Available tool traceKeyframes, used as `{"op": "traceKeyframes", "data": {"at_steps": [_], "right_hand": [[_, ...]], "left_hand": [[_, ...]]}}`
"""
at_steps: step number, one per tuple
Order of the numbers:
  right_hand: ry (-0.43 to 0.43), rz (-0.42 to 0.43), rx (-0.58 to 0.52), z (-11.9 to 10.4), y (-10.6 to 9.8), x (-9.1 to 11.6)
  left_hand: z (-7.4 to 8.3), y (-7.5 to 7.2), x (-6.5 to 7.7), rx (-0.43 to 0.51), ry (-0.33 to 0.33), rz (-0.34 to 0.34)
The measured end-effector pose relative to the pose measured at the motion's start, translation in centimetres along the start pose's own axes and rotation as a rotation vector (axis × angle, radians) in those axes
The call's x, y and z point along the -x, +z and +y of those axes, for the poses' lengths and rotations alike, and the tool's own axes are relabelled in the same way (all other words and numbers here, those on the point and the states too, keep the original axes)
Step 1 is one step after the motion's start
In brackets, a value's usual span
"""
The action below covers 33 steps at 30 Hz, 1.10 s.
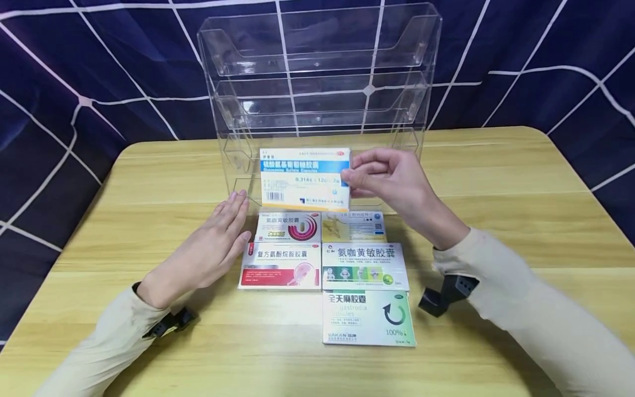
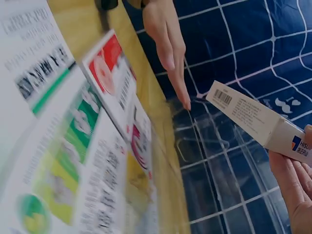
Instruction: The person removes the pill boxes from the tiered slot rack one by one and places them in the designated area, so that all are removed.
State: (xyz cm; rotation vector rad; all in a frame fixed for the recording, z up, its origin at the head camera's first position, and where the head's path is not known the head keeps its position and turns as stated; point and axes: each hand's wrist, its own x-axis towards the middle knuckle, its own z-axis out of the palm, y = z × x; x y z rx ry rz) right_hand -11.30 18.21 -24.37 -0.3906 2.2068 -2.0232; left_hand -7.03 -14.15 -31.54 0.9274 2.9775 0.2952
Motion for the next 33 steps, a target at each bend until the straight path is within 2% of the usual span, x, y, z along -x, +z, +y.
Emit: {"op": "traceKeyframes", "data": {"at_steps": [7, 10, 15, 22, 29, 33], "right_hand": [[0.162, -0.075, 0.204, 0.9, 0.1, 3.2], [0.191, -0.112, 0.249, 1.5, 0.6, 4.6], [0.208, -0.188, 0.196, 2.4, 1.9, 6.2], [0.321, -0.301, 0.086, 3.9, 4.0, 8.1], [0.308, -0.367, 0.027, 4.9, 5.4, 9.5], [0.301, -0.376, 0.052, 5.1, 5.8, 9.8]], "left_hand": [[0.0, 0.0, 0.0, 0.003, -0.005, -0.009], [0.0, 0.0, -0.1, 0.007, -0.003, -0.014], [0.1, 0.0, 0.0, 0.011, -0.017, -0.023], [0.1, 0.0, 0.0, 0.008, -0.011, -0.008], [0.1, -0.1, 0.1, 0.014, -0.015, -0.011], [0.2, -0.1, 0.1, 0.010, -0.013, -0.009]]}}
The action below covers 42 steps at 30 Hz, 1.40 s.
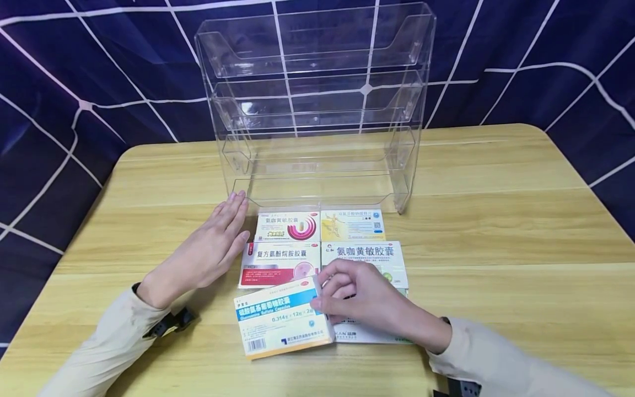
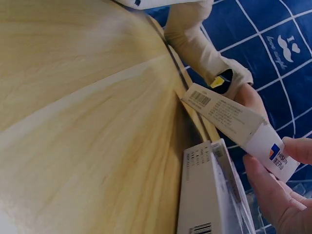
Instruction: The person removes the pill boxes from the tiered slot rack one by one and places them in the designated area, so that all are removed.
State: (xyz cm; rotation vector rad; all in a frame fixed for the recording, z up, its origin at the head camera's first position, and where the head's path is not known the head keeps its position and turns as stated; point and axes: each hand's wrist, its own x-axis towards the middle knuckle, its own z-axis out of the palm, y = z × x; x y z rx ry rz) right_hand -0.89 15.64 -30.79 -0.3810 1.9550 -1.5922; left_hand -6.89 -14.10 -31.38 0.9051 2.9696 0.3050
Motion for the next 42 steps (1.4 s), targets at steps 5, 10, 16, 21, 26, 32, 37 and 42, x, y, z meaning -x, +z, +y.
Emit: {"op": "traceKeyframes", "data": {"at_steps": [5, 10, 16, 21, 26, 32, 37, 42], "right_hand": [[-0.011, -0.020, 0.023, 0.2, 0.5, 0.0], [-0.073, -0.033, 0.082, 0.3, 1.1, 0.1], [-0.184, -0.019, 0.289, 0.2, 1.8, 0.5], [-0.290, 0.012, 0.506, -0.1, 2.3, 1.0], [-0.534, 0.071, 0.892, -0.3, 3.2, 1.7], [-0.867, -0.002, 1.278, 0.2, 5.2, 1.5], [-0.981, 0.025, 1.468, 1.4, 6.5, 1.3], [-0.981, 0.070, 1.459, 2.1, 7.0, 1.4]], "left_hand": [[0.0, 0.0, 0.0, 0.001, 0.002, 0.004], [-0.1, 0.1, 0.0, 0.002, 0.004, 0.010], [-0.2, 0.2, -0.1, 0.003, 0.006, 0.011], [-0.1, 0.2, -0.1, 0.006, 0.008, 0.011], [-0.1, 0.2, -0.1, 0.013, 0.005, 0.008], [0.0, 0.0, -0.1, 0.012, 0.002, 0.009], [0.1, 0.1, 0.0, 0.022, -0.004, -0.002], [0.0, 0.1, 0.0, 0.015, -0.002, 0.000]]}}
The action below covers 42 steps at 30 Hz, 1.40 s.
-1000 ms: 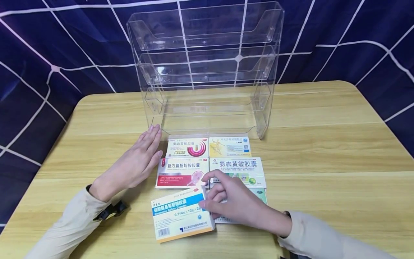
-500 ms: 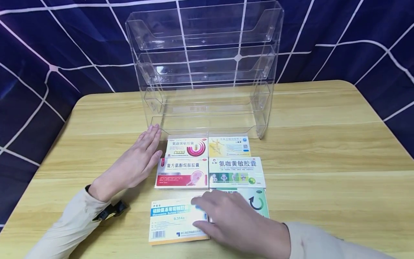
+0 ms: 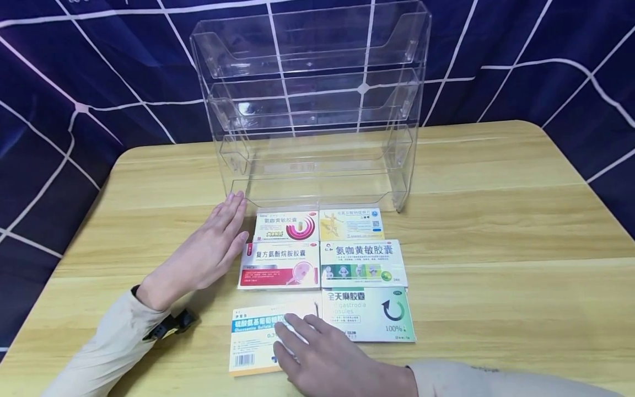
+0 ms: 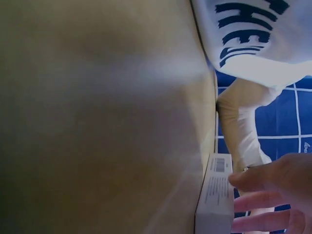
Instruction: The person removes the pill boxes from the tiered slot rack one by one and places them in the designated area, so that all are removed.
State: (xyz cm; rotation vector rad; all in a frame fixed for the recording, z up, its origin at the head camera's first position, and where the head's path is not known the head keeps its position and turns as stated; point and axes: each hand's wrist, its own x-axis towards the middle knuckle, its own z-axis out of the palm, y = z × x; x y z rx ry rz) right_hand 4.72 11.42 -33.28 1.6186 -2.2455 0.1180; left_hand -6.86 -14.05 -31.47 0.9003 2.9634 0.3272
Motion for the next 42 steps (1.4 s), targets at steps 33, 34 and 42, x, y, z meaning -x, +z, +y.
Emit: {"op": "traceKeyframes", "data": {"at_steps": [33, 34, 42], "right_hand": [[0.120, 0.004, 0.065, -0.38, 0.14, -0.01], [0.126, -0.003, 0.060, -0.36, 0.11, -0.02], [0.175, -0.008, 0.020, -0.26, 0.24, -0.53]], "left_hand": [[-0.20, 0.14, 0.12, -0.001, 0.014, 0.021], [-0.22, 0.14, 0.13, 0.000, 0.013, 0.021], [-0.17, 0.11, 0.06, -0.005, 0.010, 0.018]]}}
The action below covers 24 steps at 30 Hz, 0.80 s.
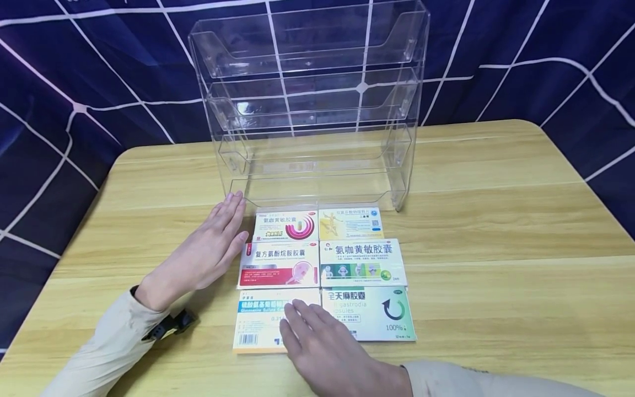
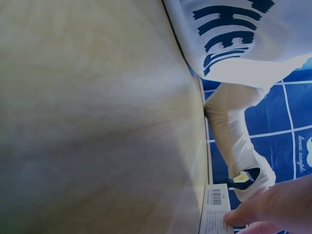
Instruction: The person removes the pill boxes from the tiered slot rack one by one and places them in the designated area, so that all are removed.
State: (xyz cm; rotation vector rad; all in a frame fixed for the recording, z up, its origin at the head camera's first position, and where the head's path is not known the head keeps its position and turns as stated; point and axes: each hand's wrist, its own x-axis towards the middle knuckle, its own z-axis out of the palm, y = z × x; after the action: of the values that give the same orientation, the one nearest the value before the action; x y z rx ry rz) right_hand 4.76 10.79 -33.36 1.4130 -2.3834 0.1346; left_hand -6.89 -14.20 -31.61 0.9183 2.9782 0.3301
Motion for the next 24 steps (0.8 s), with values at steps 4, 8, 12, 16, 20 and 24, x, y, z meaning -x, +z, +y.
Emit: {"op": "traceKeyframes", "data": {"at_steps": [4, 8, 12, 16, 20, 24], "right_hand": [[0.012, -0.016, -0.009, 0.1, 0.0, 0.0], [0.014, -0.021, -0.008, 0.2, 0.0, 0.0], [0.013, -0.016, -0.008, 0.3, 0.1, 0.0], [0.017, -0.022, -0.019, 0.3, 0.0, 0.1], [0.021, -0.039, -0.058, 0.4, -0.2, 0.1], [0.097, -0.051, -0.158, 1.1, -1.0, 0.2]], "left_hand": [[0.0, -0.1, 0.0, 0.002, -0.001, -0.003], [0.1, -0.1, 0.0, 0.004, -0.004, -0.007], [0.1, -0.1, 0.0, 0.004, -0.006, -0.007], [0.1, -0.1, 0.0, 0.003, -0.008, -0.008], [0.0, -0.1, 0.0, 0.008, -0.004, -0.006], [-0.1, -0.3, 0.5, 0.041, -0.005, 0.009]]}}
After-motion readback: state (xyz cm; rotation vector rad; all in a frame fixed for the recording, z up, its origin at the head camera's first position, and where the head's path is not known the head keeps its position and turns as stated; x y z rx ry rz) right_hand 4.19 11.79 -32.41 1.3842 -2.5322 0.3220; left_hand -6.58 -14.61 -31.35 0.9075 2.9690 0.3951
